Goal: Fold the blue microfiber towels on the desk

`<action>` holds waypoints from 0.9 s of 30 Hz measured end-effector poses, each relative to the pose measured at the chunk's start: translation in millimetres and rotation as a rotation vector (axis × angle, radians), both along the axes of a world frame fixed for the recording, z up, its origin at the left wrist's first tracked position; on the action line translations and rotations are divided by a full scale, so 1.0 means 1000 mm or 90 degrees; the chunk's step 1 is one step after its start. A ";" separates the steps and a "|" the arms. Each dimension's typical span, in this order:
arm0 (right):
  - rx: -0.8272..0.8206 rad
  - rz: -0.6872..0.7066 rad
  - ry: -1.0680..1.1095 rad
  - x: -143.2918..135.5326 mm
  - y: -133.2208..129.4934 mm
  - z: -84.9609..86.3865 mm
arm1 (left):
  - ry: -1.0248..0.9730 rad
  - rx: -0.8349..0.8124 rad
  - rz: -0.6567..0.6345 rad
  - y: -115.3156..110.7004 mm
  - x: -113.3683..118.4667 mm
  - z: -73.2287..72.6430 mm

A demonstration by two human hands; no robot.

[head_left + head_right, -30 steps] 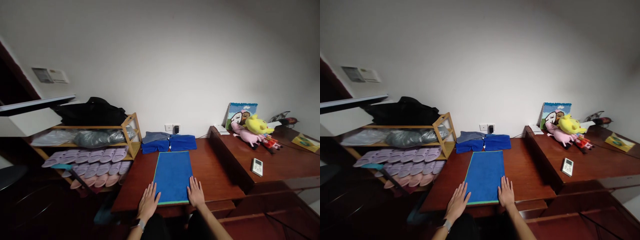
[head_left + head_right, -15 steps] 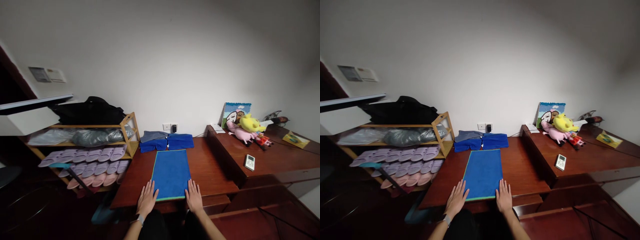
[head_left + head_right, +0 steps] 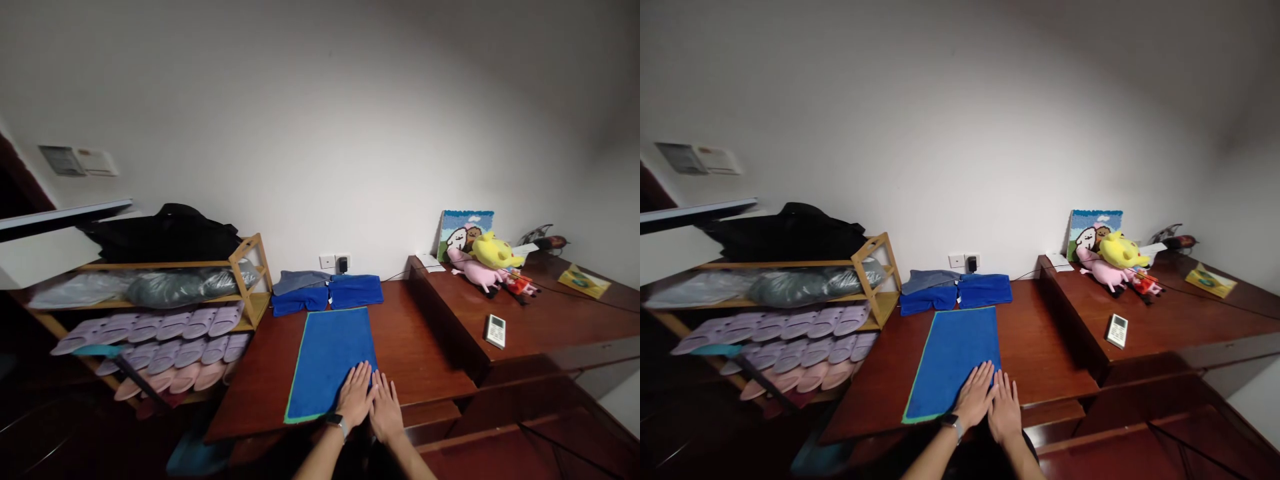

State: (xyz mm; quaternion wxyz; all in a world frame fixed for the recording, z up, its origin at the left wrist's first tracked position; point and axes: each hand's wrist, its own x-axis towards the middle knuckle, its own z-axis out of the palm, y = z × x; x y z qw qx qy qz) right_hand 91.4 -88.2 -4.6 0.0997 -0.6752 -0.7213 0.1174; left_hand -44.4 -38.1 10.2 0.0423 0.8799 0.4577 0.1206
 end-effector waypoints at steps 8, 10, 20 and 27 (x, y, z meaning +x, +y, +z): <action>0.016 -0.023 -0.001 0.000 -0.002 0.004 | 0.008 0.009 0.143 -0.008 -0.096 -0.023; 0.009 -0.026 -0.006 0.000 -0.003 0.004 | 0.012 0.009 0.223 -0.011 -0.133 -0.025; -0.006 -0.037 -0.020 -0.010 0.030 0.025 | -0.001 0.063 0.264 -0.020 -0.174 -0.035; -0.034 -0.031 -0.007 -0.008 0.049 0.022 | 0.013 0.057 0.262 -0.020 -0.178 -0.036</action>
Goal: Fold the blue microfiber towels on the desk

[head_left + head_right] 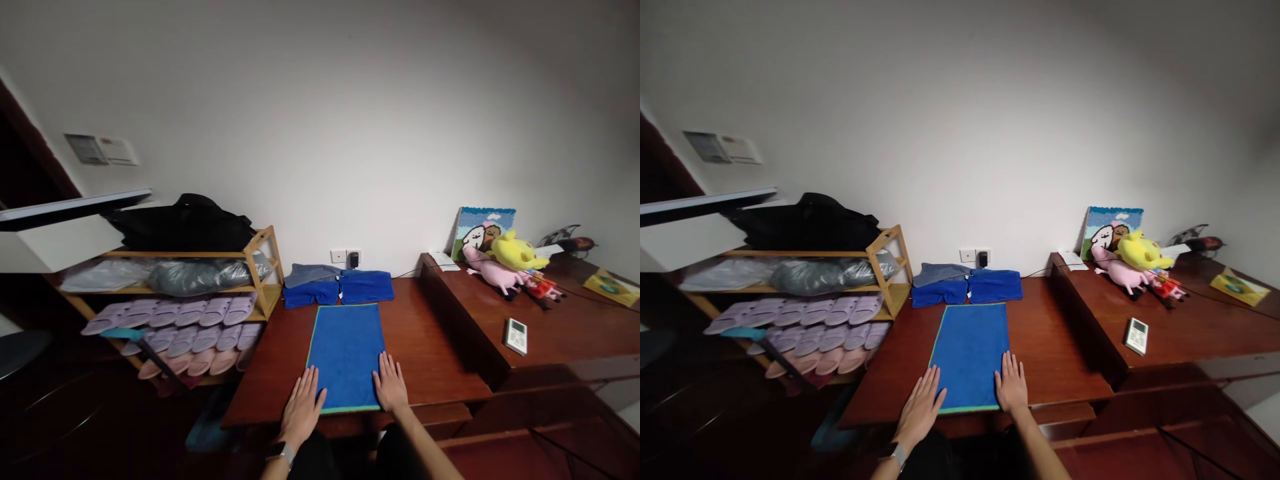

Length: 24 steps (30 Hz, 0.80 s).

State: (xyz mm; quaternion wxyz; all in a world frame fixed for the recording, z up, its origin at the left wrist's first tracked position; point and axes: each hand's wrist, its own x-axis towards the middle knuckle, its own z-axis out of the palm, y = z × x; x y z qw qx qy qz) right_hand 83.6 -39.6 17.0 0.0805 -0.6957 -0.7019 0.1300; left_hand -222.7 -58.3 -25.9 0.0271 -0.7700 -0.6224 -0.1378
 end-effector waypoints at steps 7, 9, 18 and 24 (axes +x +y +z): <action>0.015 0.001 0.024 0.000 -0.002 -0.003 | 0.001 0.015 -0.031 0.014 0.020 0.019; 0.012 -0.003 0.026 0.000 -0.002 -0.001 | -0.009 0.011 -0.081 0.025 0.052 0.030; 0.021 0.048 0.021 0.004 0.007 -0.025 | -0.018 -0.105 -0.222 0.060 0.178 0.022; 0.028 0.004 0.023 0.001 0.003 -0.015 | -0.009 -0.051 -0.165 0.056 0.122 0.010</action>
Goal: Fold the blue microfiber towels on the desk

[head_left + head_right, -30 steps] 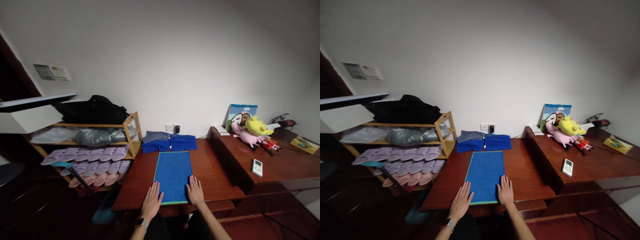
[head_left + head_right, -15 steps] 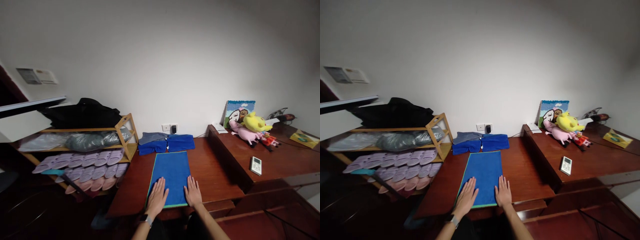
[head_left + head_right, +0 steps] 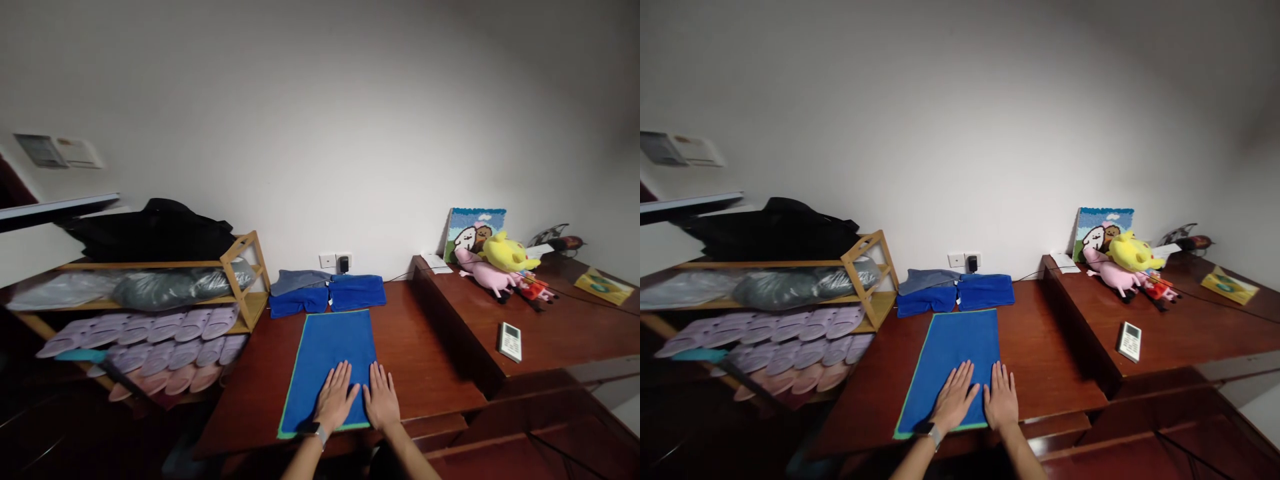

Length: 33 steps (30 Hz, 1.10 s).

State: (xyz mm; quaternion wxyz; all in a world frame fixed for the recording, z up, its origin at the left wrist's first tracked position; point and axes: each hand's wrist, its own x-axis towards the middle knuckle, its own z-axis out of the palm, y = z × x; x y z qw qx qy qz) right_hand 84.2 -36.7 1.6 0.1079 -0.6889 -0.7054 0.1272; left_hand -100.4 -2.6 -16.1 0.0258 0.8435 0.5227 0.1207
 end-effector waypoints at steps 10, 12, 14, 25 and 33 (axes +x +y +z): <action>-0.038 -0.005 -0.022 -0.004 -0.004 0.012 | 0.008 0.016 0.161 -0.011 -0.108 -0.003; -0.047 -0.008 -0.026 -0.004 -0.003 0.012 | 0.004 0.015 0.180 -0.015 -0.115 -0.003; -0.050 -0.014 -0.022 -0.004 0.001 0.015 | 0.000 0.016 0.183 -0.018 -0.116 -0.003; -0.040 0.020 -0.020 -0.003 0.068 0.024 | 0.000 0.014 0.179 -0.020 -0.126 -0.014; -0.025 0.018 0.011 -0.001 0.068 0.017 | -0.042 0.039 0.078 0.023 -0.045 0.018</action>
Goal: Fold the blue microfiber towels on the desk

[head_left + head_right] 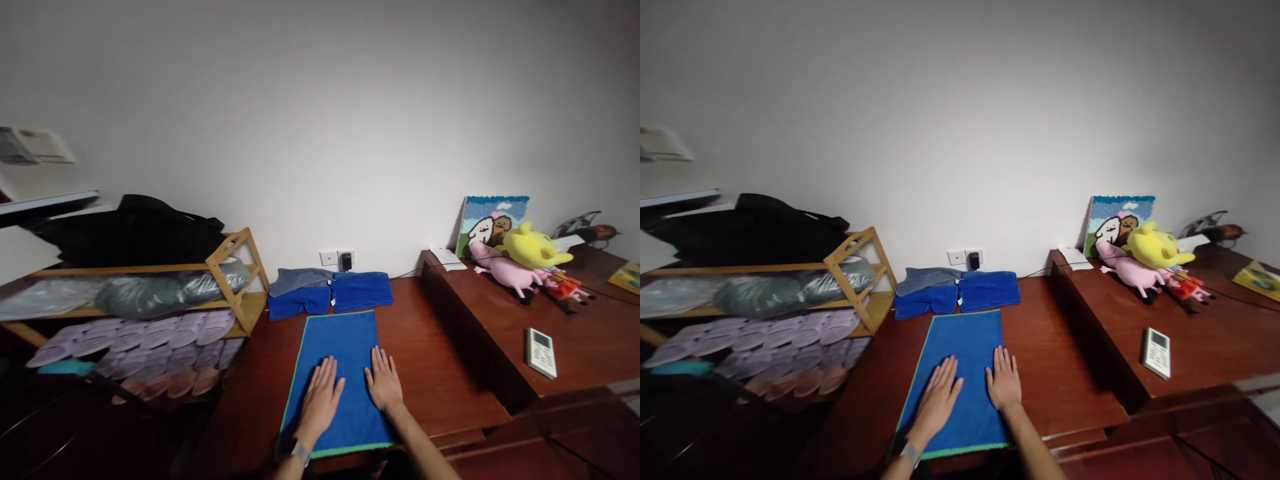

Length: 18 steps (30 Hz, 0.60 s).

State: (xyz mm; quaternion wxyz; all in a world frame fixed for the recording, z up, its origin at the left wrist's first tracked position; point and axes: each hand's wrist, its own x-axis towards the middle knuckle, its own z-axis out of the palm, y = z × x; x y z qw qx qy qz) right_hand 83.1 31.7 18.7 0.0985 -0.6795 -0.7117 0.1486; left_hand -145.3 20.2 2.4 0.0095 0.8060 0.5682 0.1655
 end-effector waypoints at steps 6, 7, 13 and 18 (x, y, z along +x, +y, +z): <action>-0.002 0.044 -0.009 0.004 0.005 -0.015 | 0.006 -0.085 -0.095 0.036 0.104 0.000; 0.001 0.040 -0.009 0.004 0.006 -0.016 | 0.009 -0.092 -0.081 0.040 0.105 -0.002; -0.003 -0.004 -0.018 0.000 0.002 -0.005 | 0.035 -0.087 0.040 0.044 0.029 -0.005; -0.011 -0.007 -0.025 -0.003 -0.001 0.001 | 0.048 -0.072 0.126 0.027 -0.047 -0.009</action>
